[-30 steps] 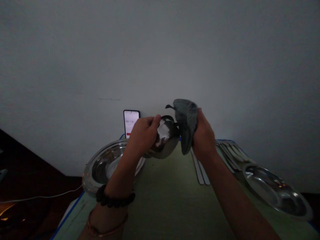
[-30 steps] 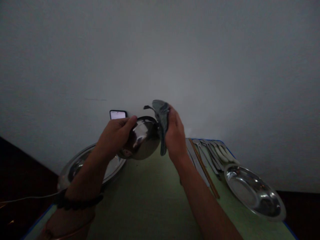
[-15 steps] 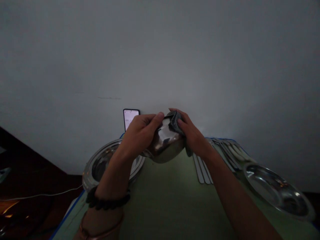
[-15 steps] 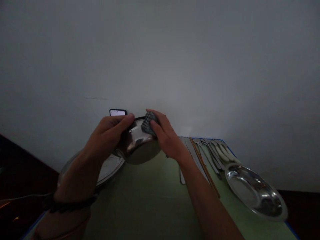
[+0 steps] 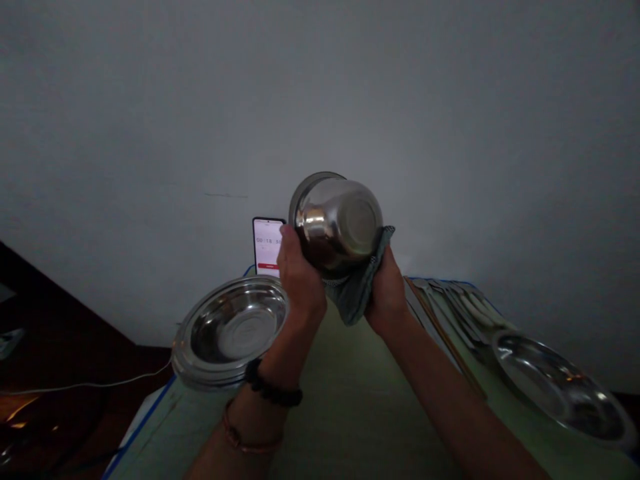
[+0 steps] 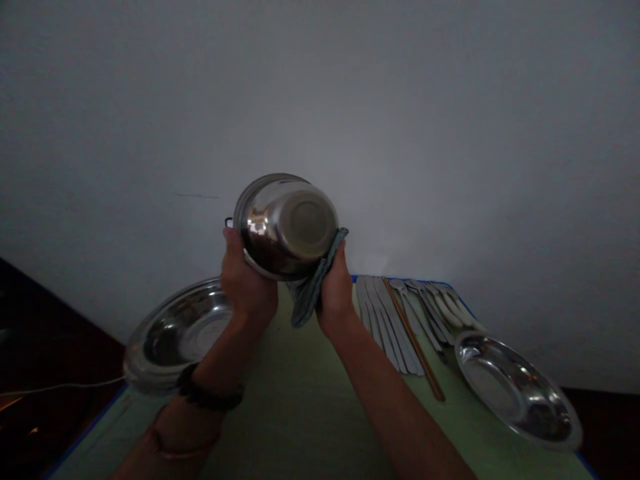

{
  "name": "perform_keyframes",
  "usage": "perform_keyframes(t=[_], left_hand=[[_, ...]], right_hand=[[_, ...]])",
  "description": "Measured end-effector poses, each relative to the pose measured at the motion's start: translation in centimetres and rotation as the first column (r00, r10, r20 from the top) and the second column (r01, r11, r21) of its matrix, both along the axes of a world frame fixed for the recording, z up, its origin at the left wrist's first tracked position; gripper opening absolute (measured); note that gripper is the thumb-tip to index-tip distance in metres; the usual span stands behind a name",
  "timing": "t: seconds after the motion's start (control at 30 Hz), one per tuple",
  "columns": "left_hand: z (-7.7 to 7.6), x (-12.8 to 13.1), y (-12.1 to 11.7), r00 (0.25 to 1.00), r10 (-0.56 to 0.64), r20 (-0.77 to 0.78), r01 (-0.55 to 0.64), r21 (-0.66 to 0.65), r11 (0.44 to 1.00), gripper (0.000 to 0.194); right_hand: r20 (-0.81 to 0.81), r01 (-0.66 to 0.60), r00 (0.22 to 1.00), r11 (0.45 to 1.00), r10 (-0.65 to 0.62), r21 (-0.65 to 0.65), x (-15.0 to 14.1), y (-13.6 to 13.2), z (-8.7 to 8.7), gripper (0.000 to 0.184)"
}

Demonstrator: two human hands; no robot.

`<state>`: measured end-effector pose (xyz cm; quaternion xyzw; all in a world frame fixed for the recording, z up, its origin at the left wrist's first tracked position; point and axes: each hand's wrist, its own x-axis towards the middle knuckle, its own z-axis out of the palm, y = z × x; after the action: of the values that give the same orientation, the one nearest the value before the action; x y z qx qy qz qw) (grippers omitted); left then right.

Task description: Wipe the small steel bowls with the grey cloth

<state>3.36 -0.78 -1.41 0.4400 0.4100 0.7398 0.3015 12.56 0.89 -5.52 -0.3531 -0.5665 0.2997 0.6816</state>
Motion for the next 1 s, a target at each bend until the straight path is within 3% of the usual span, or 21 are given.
perform_keyframes(t=[0.1, 0.23, 0.37, 0.47, 0.57, 0.67, 0.83, 0.93, 1.0], left_hand=[[-0.3, 1.3, -1.0, 0.970, -0.236, -0.056, 0.239, 0.048, 0.970, 0.055], [-0.2, 2.5, -2.0, 0.896, -0.434, -0.091, 0.443, 0.148, 0.884, 0.056], [0.4, 2.1, -2.1, 0.909, -0.344, -0.236, 0.368, 0.064, 0.928, 0.052], [1.0, 1.3, -1.9, 0.898, -0.247, -0.364, 0.245, -0.053, 0.968, 0.049], [1.2, 0.7, -1.7, 0.859, -0.229, -0.457, 0.188, -0.134, 0.973, 0.052], [1.2, 0.6, -1.7, 0.817, -0.283, -0.503, 0.230, -0.165, 0.959, 0.055], [1.4, -0.2, -1.2, 0.758, -0.379, -0.530, 0.298, -0.235, 0.925, 0.056], [1.6, -1.1, -0.6, 0.771, -0.431, -0.468, 0.321, -0.299, 0.899, 0.052], [1.9, -1.7, -0.4, 0.788, -0.420, -0.450, 0.291, -0.328, 0.899, 0.051]], right_hand=[[-0.033, 0.117, 0.992, 0.990, -0.119, -0.078, 0.2, -0.9, 0.7, 0.073], [0.033, 0.254, 0.967, 0.967, -0.254, 0.012, 0.2, -2.3, 1.5, 0.063], [0.210, 0.314, 0.909, 0.922, -0.361, 0.227, -0.2, -3.4, 1.8, 0.059], [0.438, 0.213, 0.813, 0.896, -0.384, 0.389, 0.1, -3.7, 2.1, 0.053], [0.580, 0.121, 0.722, 0.894, -0.378, 0.432, 1.1, -3.6, 2.8, 0.048], [0.596, 0.064, 0.741, 0.916, -0.310, 0.396, 2.4, -3.2, 3.4, 0.047], [0.427, 0.084, 0.892, 0.982, -0.149, 0.167, 4.5, -1.7, 3.5, 0.041], [0.255, 0.170, 0.953, 0.985, -0.162, -0.010, 5.3, -0.9, 3.3, 0.040], [0.135, 0.243, 0.962, 0.969, -0.236, -0.044, 5.6, -0.9, 3.5, 0.043]])
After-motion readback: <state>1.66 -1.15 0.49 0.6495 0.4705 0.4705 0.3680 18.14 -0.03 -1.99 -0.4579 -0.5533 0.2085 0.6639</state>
